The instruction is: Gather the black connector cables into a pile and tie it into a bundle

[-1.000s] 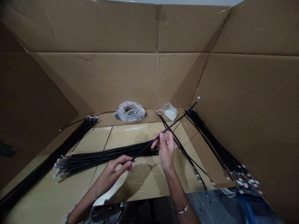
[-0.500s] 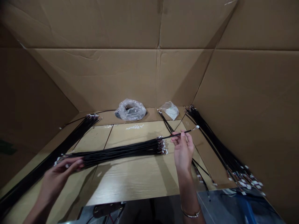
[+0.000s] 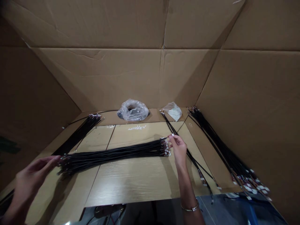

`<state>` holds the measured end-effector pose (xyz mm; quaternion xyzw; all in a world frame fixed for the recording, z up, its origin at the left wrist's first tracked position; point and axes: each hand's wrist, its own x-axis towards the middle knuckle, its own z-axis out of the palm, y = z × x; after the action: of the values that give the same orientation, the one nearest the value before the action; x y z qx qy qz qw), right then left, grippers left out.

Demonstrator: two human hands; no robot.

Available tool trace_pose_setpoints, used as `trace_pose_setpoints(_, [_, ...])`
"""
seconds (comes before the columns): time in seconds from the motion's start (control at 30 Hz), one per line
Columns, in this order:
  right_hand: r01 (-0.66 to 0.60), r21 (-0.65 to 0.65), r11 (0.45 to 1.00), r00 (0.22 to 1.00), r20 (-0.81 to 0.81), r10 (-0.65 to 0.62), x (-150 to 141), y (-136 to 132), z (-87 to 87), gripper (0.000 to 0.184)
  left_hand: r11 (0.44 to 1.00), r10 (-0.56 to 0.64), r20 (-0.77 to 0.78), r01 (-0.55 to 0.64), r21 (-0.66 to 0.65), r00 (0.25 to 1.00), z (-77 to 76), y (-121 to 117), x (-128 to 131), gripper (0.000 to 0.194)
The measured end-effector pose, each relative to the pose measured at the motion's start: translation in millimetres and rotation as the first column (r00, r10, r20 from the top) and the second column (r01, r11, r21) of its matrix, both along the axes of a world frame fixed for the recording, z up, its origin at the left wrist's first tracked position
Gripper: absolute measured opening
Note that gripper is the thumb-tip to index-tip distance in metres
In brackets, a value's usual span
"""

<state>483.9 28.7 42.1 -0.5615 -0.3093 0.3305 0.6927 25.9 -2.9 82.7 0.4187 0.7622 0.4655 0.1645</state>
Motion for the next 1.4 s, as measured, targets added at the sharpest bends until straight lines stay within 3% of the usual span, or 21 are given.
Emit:
trace_pose_setpoints(0.13, [0.012,-0.065,0.998,0.959,0.285,0.007,4,8,-18.6,0.034,0.999,0.041,-0.146,-0.041,0.002,0.988,-10.4,5,-14,0.061])
trace_pose_setpoints(0.33, [0.027,-0.068,0.997,0.87,0.492,0.01,3,13,-35.2,0.033,0.999,0.007,-0.268,-0.015,-0.03,0.963,-24.4,14,-31,0.065])
trace_pose_setpoints(0.5, [0.033,-0.084,0.996,0.85,0.526,0.017,3,11,-39.7,0.028,0.997,-0.039,-0.27,0.022,-0.068,0.962,-32.1,21,-37,0.072])
trace_pose_setpoints(0.67, [-0.013,-0.118,0.993,0.897,0.437,0.064,5,10,-45.3,0.031,0.991,-0.072,-0.219,0.045,-0.126,0.973,-26.5,21,-34,0.056])
trace_pose_setpoints(0.77, [0.035,-0.115,0.993,0.89,0.456,0.021,19,14,-45.9,0.031,0.994,-0.035,-0.182,0.015,-0.108,0.983,-20.1,18,-30,0.05])
trace_pose_setpoints(0.87, [0.09,-0.166,0.982,0.767,0.641,0.038,42,22,-43.3,0.02,0.997,0.015,-0.171,-0.029,-0.077,0.985,-12.5,13,-27,0.046])
trace_pose_setpoints(0.97, [0.157,-0.288,0.944,0.53,0.832,0.165,60,30,-39.4,0.011,0.993,0.035,-0.203,-0.056,-0.099,0.979,-4.6,6,-22,0.041])
trace_pose_setpoints(1.03, [0.213,-0.353,0.911,0.398,0.883,0.249,65,36,-37.6,0.008,0.993,0.04,-0.217,-0.064,-0.103,0.975,-0.6,0,-18,0.04])
trace_pose_setpoints(1.1, [0.239,-0.396,0.886,0.34,0.889,0.306,64,40,-37.1,0.006,0.992,0.041,-0.22,-0.067,-0.111,0.975,1.9,-5,-15,0.04])
trace_pose_setpoints(1.2, [0.247,-0.424,0.871,0.35,0.877,0.328,60,45,-35.6,0.009,0.99,0.033,-0.211,-0.061,-0.128,0.977,2.8,-12,-12,0.041])
trace_pose_setpoints(1.27, [0.23,-0.415,0.88,0.41,0.862,0.299,61,46,-30.0,0.013,0.991,0.047,-0.217,-0.074,-0.115,0.975,2.6,-15,-11,0.043])
trace_pose_setpoints(1.33, [0.182,-0.382,0.906,0.543,0.807,0.232,65,47,-17.0,0.014,0.992,0.072,-0.237,-0.094,-0.081,0.969,3.1,-17,-9,0.045])
trace_pose_setpoints(1.4, [0.091,-0.302,0.949,0.724,0.674,0.145,71,46,4.5,0.015,0.994,0.094,-0.258,-0.106,-0.032,0.962,5.4,-19,-6,0.044])
